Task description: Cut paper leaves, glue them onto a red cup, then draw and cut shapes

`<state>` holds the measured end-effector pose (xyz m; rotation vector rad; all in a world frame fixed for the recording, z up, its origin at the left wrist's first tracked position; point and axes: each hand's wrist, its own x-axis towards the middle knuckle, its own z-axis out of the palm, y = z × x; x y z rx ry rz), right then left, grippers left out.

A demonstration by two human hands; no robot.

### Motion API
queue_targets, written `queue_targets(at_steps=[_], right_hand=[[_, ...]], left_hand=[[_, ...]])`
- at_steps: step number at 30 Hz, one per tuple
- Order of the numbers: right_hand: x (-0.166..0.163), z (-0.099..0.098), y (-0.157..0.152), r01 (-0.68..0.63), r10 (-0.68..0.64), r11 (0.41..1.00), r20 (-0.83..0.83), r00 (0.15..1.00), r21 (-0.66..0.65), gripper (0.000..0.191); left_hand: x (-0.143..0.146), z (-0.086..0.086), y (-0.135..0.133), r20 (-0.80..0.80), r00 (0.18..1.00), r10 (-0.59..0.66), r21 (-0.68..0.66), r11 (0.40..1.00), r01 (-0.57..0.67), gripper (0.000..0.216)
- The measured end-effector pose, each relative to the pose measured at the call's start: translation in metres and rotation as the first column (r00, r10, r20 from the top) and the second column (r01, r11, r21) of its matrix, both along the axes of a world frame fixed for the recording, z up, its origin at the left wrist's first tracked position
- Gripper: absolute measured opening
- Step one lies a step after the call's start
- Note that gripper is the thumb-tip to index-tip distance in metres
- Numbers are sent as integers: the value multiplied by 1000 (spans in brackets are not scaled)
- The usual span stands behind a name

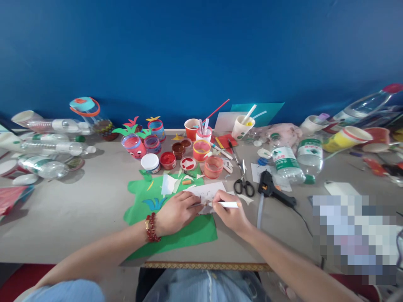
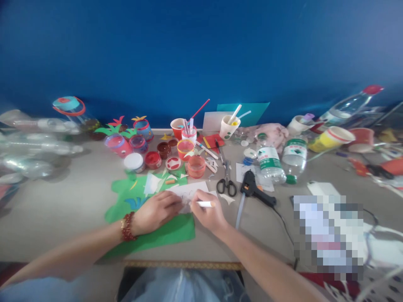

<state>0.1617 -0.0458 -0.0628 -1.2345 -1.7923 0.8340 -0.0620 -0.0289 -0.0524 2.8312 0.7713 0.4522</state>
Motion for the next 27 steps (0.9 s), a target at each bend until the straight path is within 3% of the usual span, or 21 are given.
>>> queue_targets(at_steps=[27], right_hand=[[-2,0,0,-7,7,1000,30,1000,-29,16]], left_hand=[[1,1,0,29,1000,3,18,1000,-4,23]])
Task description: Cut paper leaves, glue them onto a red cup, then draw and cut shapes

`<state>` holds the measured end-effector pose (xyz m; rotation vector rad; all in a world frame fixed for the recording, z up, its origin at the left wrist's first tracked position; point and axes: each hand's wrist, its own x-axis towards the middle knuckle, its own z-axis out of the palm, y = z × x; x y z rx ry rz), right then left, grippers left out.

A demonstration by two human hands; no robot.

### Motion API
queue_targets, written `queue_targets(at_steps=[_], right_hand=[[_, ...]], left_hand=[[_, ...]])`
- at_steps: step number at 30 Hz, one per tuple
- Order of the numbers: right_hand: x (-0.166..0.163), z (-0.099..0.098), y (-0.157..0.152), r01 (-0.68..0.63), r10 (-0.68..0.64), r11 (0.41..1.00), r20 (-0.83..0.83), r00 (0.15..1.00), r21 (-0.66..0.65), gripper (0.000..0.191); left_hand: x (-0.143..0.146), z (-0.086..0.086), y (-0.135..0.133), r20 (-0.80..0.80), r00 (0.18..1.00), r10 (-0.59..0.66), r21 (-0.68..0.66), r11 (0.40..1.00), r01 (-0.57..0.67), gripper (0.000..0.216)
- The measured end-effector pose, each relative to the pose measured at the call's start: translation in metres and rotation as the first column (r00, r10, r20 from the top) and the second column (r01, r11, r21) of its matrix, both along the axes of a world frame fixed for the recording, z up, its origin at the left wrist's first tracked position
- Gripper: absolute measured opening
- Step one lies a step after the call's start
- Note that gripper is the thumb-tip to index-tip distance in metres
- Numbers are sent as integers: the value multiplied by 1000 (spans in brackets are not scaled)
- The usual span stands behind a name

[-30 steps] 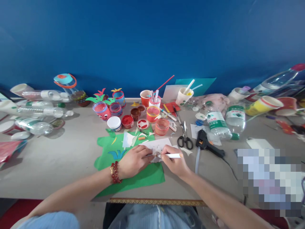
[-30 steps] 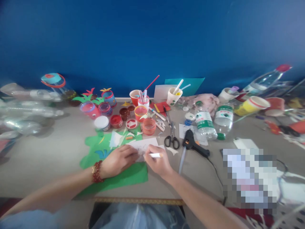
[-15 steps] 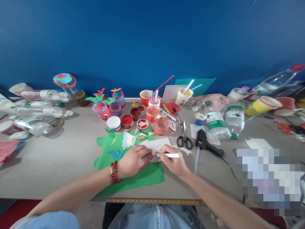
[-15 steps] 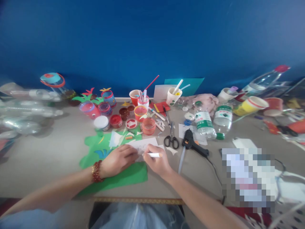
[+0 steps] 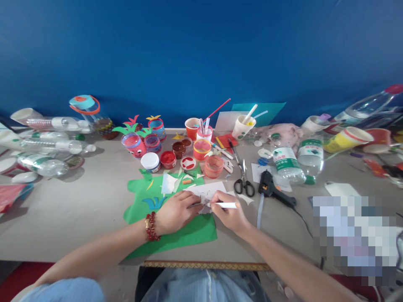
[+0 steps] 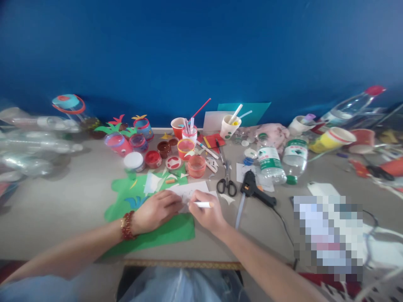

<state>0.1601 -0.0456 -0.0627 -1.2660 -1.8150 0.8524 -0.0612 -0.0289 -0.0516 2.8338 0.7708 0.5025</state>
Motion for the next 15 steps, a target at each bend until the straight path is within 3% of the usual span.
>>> queue_targets(at_steps=[15], right_hand=[[2,-2,0,26,-27,999,22,999,33,18]], left_hand=[[-1,-1,0,-27,1000,-3,-22,1000,2,25]])
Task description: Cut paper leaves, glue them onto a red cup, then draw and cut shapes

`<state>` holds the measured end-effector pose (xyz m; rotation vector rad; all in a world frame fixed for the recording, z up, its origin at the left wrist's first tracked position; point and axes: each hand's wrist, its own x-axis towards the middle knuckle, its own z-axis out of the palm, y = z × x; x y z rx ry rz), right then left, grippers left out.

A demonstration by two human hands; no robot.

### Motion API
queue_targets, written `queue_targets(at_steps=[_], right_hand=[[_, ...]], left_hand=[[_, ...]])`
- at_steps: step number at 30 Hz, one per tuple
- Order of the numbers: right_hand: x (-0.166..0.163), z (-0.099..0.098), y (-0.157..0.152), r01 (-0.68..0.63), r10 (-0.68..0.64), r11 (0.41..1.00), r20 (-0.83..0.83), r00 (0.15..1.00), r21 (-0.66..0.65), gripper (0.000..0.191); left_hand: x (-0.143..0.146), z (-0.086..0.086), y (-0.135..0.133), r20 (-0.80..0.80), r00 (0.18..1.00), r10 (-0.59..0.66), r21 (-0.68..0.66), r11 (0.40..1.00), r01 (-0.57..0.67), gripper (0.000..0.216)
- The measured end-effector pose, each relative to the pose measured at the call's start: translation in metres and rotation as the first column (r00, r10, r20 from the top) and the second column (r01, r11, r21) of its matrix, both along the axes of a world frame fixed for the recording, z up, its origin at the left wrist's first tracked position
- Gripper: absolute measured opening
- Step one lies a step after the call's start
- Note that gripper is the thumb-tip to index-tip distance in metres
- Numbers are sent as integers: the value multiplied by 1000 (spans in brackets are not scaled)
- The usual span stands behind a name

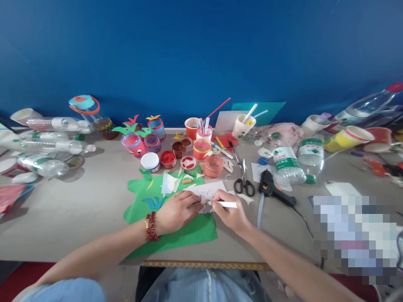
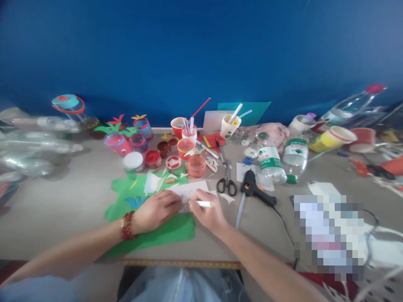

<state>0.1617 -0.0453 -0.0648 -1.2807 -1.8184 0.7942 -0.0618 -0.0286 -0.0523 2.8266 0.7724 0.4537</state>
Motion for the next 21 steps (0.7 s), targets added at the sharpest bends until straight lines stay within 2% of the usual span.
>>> queue_targets(at_steps=[15,21], right_hand=[[0,5,-1,20,-19,1000,-80,997,4,19],[-1,3,-1,8,-8,1000,-47,999,1,20]], left_hand=[[0,0,0,7,1000,5,12,1000,-5,24],[0,0,0,-4,1000,3,-3,1000,-3,25]])
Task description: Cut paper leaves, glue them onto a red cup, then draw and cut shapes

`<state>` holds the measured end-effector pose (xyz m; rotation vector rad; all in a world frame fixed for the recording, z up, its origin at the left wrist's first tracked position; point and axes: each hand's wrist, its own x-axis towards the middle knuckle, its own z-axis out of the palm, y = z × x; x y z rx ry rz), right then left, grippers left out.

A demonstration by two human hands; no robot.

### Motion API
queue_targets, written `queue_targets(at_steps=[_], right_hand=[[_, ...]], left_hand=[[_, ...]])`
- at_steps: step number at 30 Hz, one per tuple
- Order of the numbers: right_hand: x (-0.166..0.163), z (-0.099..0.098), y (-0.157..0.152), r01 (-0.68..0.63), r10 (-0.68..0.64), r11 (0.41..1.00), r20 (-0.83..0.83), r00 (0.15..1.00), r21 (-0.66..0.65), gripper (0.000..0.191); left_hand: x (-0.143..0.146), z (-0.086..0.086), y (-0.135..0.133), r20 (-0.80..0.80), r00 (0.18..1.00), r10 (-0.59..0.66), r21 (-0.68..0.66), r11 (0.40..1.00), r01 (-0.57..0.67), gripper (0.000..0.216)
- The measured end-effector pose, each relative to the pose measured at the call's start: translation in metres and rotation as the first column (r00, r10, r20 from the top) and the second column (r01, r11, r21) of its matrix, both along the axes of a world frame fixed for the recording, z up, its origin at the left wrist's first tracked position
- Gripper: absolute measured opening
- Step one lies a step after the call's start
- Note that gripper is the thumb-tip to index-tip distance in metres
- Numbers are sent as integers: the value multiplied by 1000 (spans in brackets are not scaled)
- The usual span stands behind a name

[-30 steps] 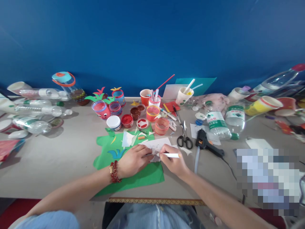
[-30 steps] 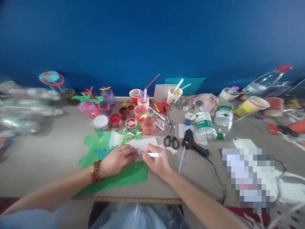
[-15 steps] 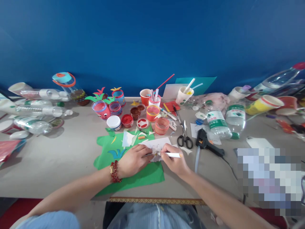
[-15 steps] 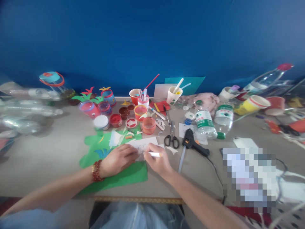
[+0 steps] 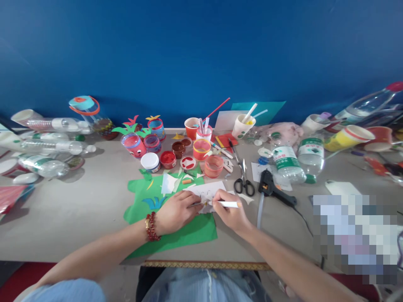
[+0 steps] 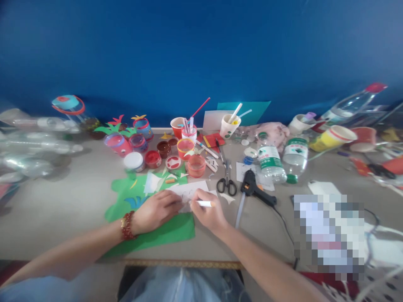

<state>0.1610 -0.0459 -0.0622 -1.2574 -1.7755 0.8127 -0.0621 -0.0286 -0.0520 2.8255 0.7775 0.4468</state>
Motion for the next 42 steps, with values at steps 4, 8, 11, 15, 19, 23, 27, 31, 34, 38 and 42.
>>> queue_targets(at_steps=[4,8,11,15,19,23,27,31,34,38,42], right_hand=[[0,0,0,-10,10,1000,5,1000,8,20],[1,1,0,-10,10,1000,-17,1000,0,19],[1,0,0,-28,28,1000,8,1000,-1,19],[0,-1,1,-31,31,1000,21,999,2,18],[0,-2,0,-40,40,999,2,999,0,18],[0,-4,0,-39,39,999,-3,999,-9,17],[0,-5,0,-44,44,999,0,999,-18,17],[0,-3,0,-34,34,999,8,999,-16,17],[0,-2,0,-42,43,999,16,999,-20,17],[0,-2,1,-39,39,999,9,999,-13,18],[0,-3,0,-41,42,999,12,999,-12,18]], left_hand=[[0,0,0,-9,1000,1,11,1000,-1,25],[0,-1,0,-10,1000,3,3,1000,-3,25],[1,-2,0,-12,1000,-1,-8,1000,1,24],[0,-2,0,1,1000,1,-6,1000,-1,24],[0,-1,1,-7,1000,-1,-3,1000,1,25],[1,-1,0,0,1000,2,7,1000,-2,24],[1,1,0,5,1000,4,18,1000,-4,24],[1,1,0,12,1000,3,24,1000,-3,24],[1,-1,0,7,1000,1,17,1000,-2,23],[1,-2,0,-15,1000,-1,6,1000,1,24],[0,-2,0,-5,1000,1,13,1000,-1,24]])
